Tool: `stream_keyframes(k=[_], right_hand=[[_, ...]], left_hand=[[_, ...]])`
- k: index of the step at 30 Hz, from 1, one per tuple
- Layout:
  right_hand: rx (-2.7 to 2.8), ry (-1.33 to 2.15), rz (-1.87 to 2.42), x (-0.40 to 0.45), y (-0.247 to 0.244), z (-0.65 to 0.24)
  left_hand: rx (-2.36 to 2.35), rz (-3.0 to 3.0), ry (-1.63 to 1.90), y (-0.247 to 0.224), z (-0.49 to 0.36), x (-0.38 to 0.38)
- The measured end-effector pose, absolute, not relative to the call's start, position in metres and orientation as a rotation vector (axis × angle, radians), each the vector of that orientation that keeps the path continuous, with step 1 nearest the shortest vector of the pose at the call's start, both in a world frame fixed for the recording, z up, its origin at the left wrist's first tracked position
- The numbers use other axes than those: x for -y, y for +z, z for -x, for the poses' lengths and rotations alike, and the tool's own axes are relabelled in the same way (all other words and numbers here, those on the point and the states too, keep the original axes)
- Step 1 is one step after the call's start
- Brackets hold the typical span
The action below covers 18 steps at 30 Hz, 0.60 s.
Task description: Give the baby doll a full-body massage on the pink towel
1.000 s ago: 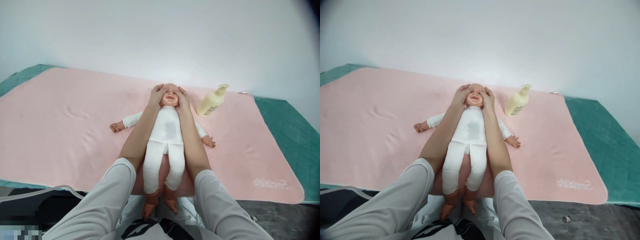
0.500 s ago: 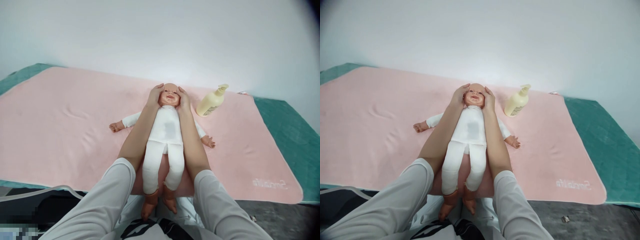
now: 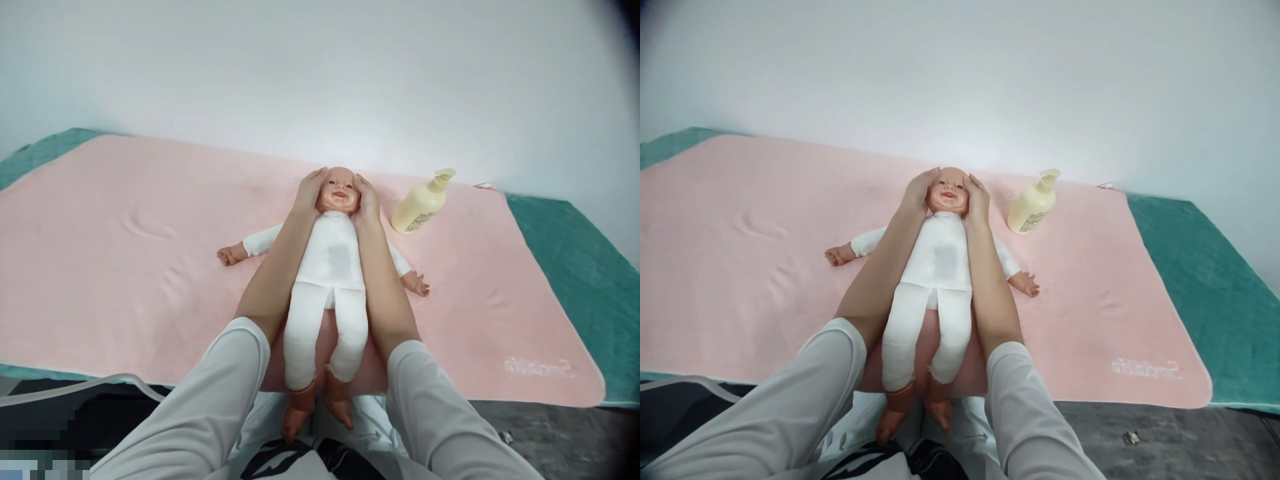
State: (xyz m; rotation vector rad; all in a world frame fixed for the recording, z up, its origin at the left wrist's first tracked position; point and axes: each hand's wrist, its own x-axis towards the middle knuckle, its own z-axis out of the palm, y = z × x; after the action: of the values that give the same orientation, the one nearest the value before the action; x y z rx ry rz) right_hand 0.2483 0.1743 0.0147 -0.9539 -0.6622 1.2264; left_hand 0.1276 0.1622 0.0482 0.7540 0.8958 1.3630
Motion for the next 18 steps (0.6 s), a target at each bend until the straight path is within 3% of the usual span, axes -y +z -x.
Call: stream_keyframes(k=[18], right_hand=[[0.602,1.161,0.992,-0.1690,0.0172,-0.2437]], left_hand=[[-0.994,-0.829,1.359,0.0536,-0.1255,-0.1555]])
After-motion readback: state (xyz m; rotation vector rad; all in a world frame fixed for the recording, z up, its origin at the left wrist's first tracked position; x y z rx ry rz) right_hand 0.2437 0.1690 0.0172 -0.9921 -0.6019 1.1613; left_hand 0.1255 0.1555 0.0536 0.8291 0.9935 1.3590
